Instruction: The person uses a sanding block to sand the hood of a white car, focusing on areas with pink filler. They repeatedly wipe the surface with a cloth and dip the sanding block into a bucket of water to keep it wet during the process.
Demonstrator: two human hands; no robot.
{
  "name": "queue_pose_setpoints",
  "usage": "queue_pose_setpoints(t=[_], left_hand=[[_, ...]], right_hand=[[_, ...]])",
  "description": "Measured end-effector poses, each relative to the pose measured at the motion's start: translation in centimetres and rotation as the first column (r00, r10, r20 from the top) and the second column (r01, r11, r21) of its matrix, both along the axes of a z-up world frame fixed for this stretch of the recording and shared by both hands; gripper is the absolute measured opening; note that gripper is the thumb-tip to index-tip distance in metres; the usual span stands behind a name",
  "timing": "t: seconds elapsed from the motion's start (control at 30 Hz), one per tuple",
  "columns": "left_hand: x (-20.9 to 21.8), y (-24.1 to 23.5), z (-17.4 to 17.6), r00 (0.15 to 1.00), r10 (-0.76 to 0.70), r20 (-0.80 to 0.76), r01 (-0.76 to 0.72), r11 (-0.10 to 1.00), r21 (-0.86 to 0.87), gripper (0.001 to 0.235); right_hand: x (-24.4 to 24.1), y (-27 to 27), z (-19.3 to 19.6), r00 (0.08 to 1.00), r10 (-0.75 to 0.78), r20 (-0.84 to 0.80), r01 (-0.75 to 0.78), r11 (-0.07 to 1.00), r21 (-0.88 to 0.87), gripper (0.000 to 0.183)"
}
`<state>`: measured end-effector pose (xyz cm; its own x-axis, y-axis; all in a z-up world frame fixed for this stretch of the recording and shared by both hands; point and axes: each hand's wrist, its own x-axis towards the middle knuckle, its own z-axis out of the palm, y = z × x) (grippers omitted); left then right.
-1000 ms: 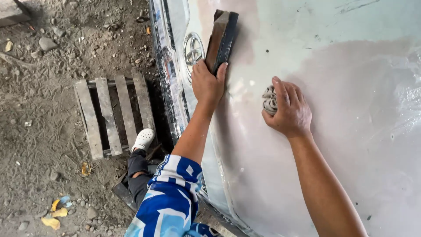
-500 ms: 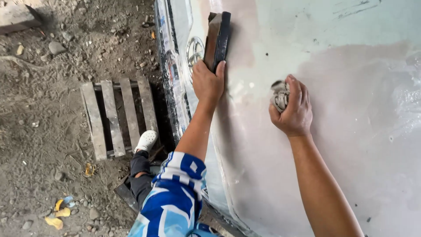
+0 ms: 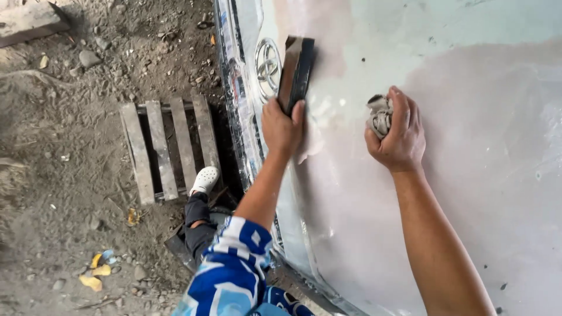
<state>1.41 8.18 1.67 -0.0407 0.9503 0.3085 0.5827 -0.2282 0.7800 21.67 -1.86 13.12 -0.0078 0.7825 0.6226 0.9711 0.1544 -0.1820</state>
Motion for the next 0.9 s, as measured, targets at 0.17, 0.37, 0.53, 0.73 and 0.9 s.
queue_pose_setpoints(t=[0.17,0.37,0.53,0.73,0.9], left_hand=[[-1.7,-11.6,-0.8,0.983,-0.176,-0.051,0.182,0.971,0.157,0.062],[0.3,3.5,-0.5,0.995,-0.097,0.001,0.097,0.995,-0.018,0.06],[-0.6,-1.2,-3.5,0.995,-0.095,-0.035,0.099,0.988,0.12,0.055],[-1.9,-4.1,-4.2,0.978,-0.194,-0.074,0.204,0.961,0.187,0.058],[0.8,4.9,-1.4,1.0,-0.013,0.013,0.011,0.994,0.111,0.054]], right_hand=[[0.4,0.5,-0.3,0.999,-0.033,0.029,0.034,0.998,-0.044,0.071],[0.5,0.6,-0.8,0.999,-0.049,0.021,0.05,0.998,-0.042,0.067],[0.0,0.1,-0.3,0.999,-0.037,0.029,0.038,0.999,-0.034,0.07],[-0.3,0.5,-0.6,0.998,-0.066,0.02,0.067,0.997,-0.038,0.069],[0.2,0.3,-0.4,0.998,-0.061,-0.001,0.061,0.997,-0.057,0.071]])
